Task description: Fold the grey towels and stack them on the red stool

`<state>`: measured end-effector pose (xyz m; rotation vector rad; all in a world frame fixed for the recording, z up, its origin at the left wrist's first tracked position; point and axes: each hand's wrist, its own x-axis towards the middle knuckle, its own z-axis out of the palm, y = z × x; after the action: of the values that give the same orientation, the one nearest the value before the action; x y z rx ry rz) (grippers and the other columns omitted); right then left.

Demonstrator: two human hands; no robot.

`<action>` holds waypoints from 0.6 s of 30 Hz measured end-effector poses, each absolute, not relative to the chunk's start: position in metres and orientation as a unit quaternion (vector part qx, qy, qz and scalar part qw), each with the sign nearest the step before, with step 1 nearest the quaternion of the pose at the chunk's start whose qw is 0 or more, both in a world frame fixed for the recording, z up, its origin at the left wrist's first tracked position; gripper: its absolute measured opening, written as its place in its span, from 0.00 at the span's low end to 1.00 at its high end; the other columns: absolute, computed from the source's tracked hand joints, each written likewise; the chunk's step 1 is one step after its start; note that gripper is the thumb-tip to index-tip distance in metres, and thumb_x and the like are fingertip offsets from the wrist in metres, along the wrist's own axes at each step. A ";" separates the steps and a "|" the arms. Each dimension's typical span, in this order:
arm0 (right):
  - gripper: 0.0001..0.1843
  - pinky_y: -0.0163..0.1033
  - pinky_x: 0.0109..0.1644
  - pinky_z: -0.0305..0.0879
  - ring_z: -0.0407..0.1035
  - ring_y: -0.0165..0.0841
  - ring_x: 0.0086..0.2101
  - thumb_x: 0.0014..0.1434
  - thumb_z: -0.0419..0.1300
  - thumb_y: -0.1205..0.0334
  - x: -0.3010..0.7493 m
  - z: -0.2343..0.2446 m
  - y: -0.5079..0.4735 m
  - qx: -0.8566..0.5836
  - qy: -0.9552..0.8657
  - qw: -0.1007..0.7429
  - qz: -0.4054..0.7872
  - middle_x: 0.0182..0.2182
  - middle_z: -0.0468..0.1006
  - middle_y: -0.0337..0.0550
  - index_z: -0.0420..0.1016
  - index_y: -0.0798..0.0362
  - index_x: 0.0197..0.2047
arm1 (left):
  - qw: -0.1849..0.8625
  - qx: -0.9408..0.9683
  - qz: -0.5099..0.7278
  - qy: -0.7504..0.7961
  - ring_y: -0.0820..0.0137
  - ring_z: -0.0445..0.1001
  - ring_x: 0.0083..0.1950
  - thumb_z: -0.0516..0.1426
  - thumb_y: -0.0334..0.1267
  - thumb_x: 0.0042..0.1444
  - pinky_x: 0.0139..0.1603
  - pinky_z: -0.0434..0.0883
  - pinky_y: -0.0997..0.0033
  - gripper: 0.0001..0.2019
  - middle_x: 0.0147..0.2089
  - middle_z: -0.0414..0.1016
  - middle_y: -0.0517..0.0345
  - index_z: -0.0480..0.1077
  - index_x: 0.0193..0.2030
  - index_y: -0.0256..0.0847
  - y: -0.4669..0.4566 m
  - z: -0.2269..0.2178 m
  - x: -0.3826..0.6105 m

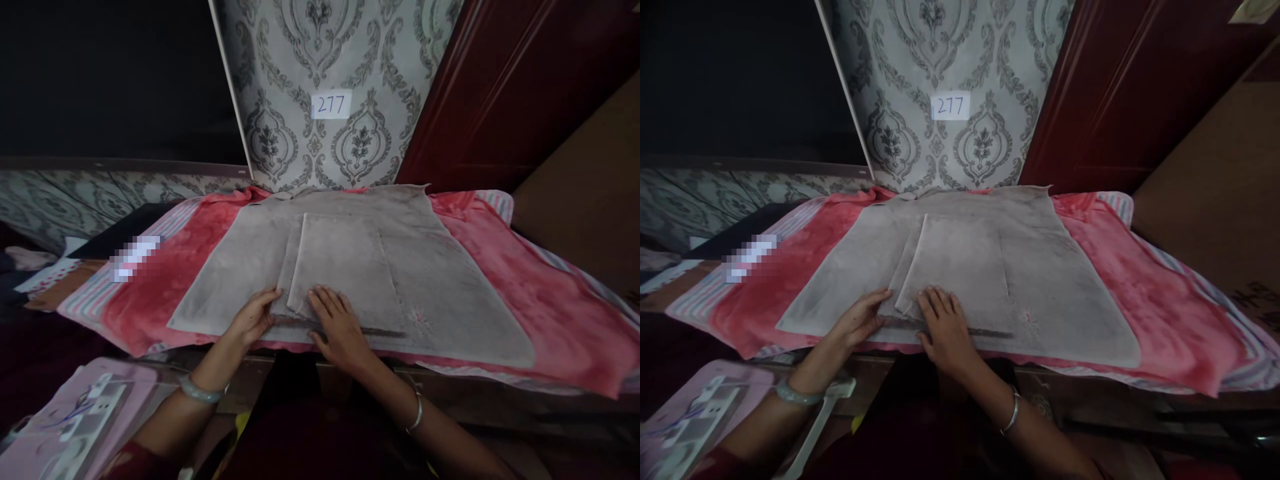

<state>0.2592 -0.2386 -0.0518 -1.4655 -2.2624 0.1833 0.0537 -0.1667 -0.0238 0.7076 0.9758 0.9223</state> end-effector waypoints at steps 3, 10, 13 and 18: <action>0.44 0.63 0.73 0.47 0.44 0.48 0.72 0.61 0.60 0.65 0.258 -0.056 -0.239 -0.553 -0.801 0.224 0.048 0.74 0.52 0.55 0.48 0.53 0.77 | 0.741 0.299 0.433 0.417 0.57 0.80 0.40 0.68 0.33 0.46 0.39 0.81 0.56 0.08 0.40 0.82 0.49 0.78 0.35 0.38 -0.177 -0.016 0.065; 0.40 0.55 0.69 0.60 0.59 0.45 0.67 0.60 0.53 0.74 0.263 -0.055 -0.224 -0.580 -0.779 0.237 0.020 0.68 0.65 0.55 0.54 0.54 0.75 | 0.734 0.245 0.497 0.394 0.59 0.81 0.40 0.62 0.30 0.50 0.39 0.82 0.56 0.07 0.41 0.83 0.50 0.76 0.38 0.39 -0.176 -0.012 0.082; 0.38 0.51 0.66 0.64 0.65 0.43 0.62 0.59 0.48 0.77 0.269 -0.037 -0.216 -0.576 -0.787 0.220 0.026 0.64 0.70 0.55 0.60 0.53 0.73 | 0.737 0.227 0.527 0.358 0.56 0.81 0.43 0.58 0.34 0.52 0.44 0.82 0.50 0.11 0.43 0.83 0.49 0.76 0.42 0.38 -0.176 -0.020 0.080; 0.31 0.43 0.53 0.69 0.75 0.41 0.50 0.62 0.47 0.73 0.283 0.022 -0.202 -0.602 -0.782 0.149 0.054 0.53 0.80 0.52 0.67 0.51 0.67 | 0.748 0.309 0.491 0.322 0.52 0.82 0.47 0.61 0.32 0.45 0.47 0.81 0.54 0.12 0.46 0.82 0.44 0.77 0.40 0.37 -0.173 -0.039 0.079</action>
<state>0.2829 -0.2021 0.0221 -1.7318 -2.2496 0.1540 0.0790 -0.1726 -0.0394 0.6762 0.7052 1.0740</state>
